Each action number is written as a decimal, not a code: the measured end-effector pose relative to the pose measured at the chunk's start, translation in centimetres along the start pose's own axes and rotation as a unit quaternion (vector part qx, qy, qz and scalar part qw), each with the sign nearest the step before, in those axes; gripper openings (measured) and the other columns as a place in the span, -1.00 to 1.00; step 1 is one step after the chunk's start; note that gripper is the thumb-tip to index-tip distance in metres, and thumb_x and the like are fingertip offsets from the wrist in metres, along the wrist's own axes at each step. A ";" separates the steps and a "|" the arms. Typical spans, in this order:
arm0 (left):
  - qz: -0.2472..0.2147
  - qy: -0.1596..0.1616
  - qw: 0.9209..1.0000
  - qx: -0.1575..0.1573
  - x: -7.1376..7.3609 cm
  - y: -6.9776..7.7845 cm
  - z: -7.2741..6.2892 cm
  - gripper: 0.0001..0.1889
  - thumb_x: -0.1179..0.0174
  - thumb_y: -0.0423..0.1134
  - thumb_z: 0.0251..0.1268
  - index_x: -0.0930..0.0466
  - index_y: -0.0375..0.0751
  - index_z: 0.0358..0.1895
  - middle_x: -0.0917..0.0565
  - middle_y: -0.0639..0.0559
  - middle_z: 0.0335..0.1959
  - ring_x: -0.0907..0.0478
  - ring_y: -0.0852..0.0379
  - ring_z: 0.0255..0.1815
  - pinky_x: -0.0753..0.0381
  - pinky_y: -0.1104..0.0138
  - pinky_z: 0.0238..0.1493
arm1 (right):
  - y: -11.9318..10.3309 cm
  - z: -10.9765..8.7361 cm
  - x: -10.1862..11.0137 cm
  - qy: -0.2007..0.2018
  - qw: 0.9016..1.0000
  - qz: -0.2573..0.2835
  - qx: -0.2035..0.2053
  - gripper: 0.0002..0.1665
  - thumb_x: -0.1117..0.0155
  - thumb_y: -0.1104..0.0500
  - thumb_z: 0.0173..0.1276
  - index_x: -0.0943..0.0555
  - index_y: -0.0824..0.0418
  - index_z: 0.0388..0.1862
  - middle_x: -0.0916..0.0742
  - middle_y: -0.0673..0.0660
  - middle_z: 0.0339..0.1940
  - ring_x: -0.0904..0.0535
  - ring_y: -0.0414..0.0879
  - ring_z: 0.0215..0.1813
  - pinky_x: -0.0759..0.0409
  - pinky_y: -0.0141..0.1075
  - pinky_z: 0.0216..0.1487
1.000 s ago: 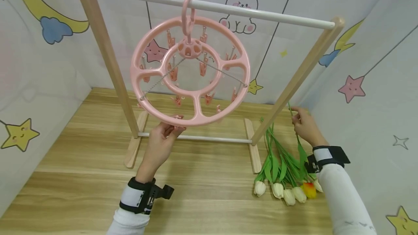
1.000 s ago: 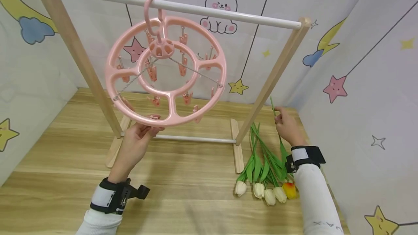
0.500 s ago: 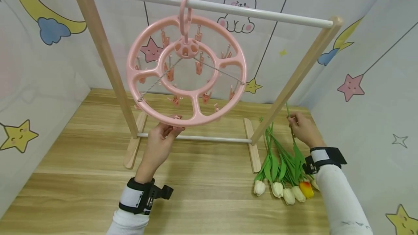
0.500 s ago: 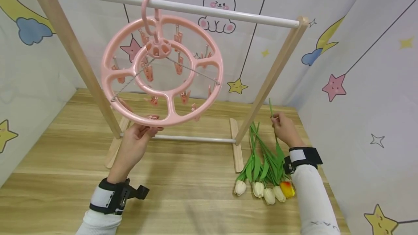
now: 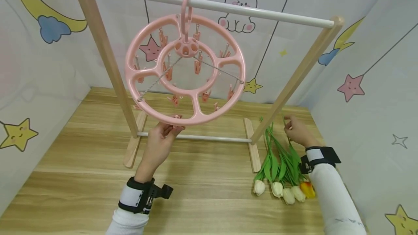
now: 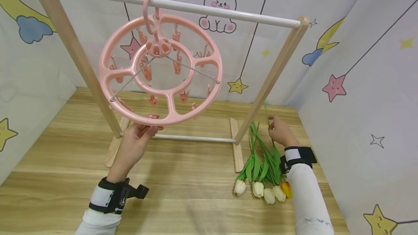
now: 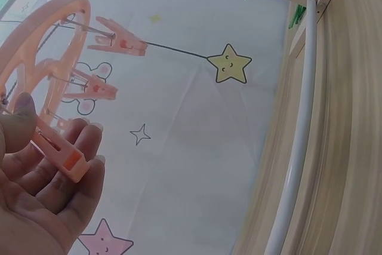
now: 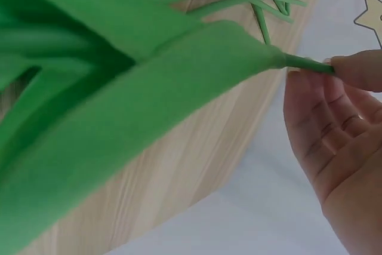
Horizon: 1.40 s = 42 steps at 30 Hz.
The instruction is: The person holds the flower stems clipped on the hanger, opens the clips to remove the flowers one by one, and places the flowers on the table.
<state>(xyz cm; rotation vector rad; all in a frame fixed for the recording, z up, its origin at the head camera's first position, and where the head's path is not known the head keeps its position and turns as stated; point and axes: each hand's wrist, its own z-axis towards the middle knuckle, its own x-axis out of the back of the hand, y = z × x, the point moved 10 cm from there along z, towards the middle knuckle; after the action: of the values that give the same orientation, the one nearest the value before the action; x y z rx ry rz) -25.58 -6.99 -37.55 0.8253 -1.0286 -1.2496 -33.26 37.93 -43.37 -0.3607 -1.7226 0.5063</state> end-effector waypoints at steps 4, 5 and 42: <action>-0.002 -0.002 1.000 0.000 0.0 0.1 0.0 -0.64 -0.17 -0.32 0.40 -0.53 -0.36 0.21 -0.69 -0.28 0.00 -0.62 0.49 -0.10 -0.59 0.57 0.01 | 0.4 0.3 -0.7 -0.006 1.000 -0.016 -0.012 -0.38 0.09 0.34 0.49 -0.11 0.55 0.45 -0.58 0.52 -0.03 -0.60 0.04 -0.32 -0.52 -0.26 -0.40; -0.002 -0.002 1.000 -0.001 0.0 0.1 0.0 -0.64 -0.17 -0.32 0.40 -0.53 -0.36 0.20 -0.69 -0.28 0.00 -0.62 0.49 -0.10 -0.59 0.57 0.01 | 0.5 0.4 -0.8 -0.004 1.000 -0.019 -0.014 -0.39 0.09 0.35 0.49 -0.11 0.55 0.45 -0.58 0.53 -0.02 -0.60 0.05 -0.30 -0.52 -0.26 -0.40; 0.009 0.010 1.000 -0.016 0.9 0.3 -0.2 -0.65 -0.17 -0.33 0.41 -0.54 -0.34 0.20 -0.69 -0.26 0.03 -0.58 0.51 -0.03 -0.55 0.60 0.04 | 0.7 0.1 -4.2 -0.064 0.996 -0.049 -0.047 -0.44 0.05 0.45 0.35 -0.26 0.58 0.33 -0.58 0.54 -0.04 -0.53 0.09 -0.30 -0.46 -0.25 -0.39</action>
<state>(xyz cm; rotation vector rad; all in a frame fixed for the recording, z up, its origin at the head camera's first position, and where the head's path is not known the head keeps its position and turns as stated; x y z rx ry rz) -25.28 -7.84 -37.15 0.8004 -0.9957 -1.2379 -32.50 36.44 -47.29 -0.3143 -1.8830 0.3852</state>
